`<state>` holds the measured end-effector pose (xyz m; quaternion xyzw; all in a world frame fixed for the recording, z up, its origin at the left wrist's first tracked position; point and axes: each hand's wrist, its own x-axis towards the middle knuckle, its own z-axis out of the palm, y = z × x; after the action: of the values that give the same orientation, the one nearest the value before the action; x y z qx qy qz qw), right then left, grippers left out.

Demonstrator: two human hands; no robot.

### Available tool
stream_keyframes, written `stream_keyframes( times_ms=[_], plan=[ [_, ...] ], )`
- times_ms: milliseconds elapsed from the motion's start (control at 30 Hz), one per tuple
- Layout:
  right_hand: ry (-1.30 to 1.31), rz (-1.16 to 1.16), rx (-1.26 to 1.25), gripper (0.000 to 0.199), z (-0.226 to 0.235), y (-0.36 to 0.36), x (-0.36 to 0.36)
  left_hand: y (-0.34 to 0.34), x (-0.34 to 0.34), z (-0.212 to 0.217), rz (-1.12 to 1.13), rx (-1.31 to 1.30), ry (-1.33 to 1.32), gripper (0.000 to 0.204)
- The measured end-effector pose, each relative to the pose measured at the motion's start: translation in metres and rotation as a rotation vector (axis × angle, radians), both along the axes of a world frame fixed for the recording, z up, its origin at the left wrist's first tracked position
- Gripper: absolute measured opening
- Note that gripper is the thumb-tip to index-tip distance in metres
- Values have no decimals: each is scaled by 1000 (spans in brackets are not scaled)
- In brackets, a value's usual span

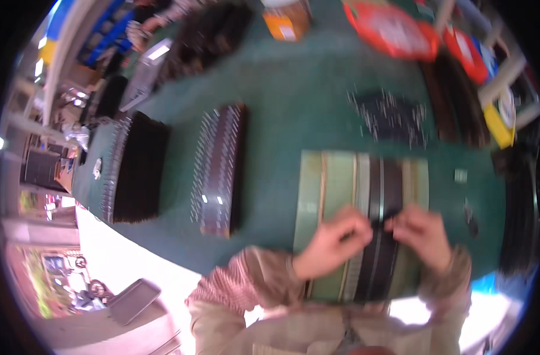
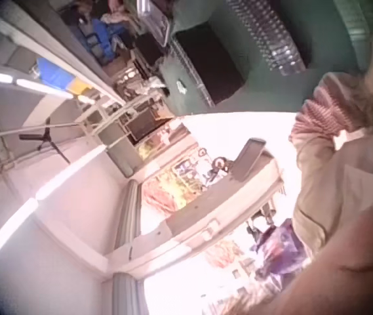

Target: Manually assembling small electronic components onto a production board.

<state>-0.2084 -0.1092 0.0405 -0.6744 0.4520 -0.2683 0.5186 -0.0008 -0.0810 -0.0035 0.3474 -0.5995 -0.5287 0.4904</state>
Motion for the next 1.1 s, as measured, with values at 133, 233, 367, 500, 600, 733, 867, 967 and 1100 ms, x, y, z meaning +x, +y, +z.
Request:
stream_keyframes(
  times_ms=[133,233,367,500,600,733,867,967,1100],
  plan=[
    [21,-43,-68,11,-13,-18,-2,-12,17,16,114,-222,-420,13],
    [36,-110,-80,12,-23,-19,-7,-16,19,10,207,-382,-555,19],
    [10,-121,-47,13,-27,-17,-1,-6,23,-5,138,-505,-748,22],
    [16,-73,-72,14,-28,-16,7,-6,28,-8,156,-508,-722,21],
    [17,-65,-58,14,-32,-14,10,-4,30,-9,146,-464,-669,20],
    [-34,-66,-22,15,-36,-14,10,-4,29,-5,150,-441,-666,17],
    [-7,-48,-110,14,-39,-21,12,-13,28,-6,126,-465,-680,25],
    [162,-52,-312,14,-41,-18,15,-8,25,-5,112,-531,-763,33],
    [294,-55,-278,16,-30,-11,21,1,22,0,98,-617,-960,42]
  ],
)
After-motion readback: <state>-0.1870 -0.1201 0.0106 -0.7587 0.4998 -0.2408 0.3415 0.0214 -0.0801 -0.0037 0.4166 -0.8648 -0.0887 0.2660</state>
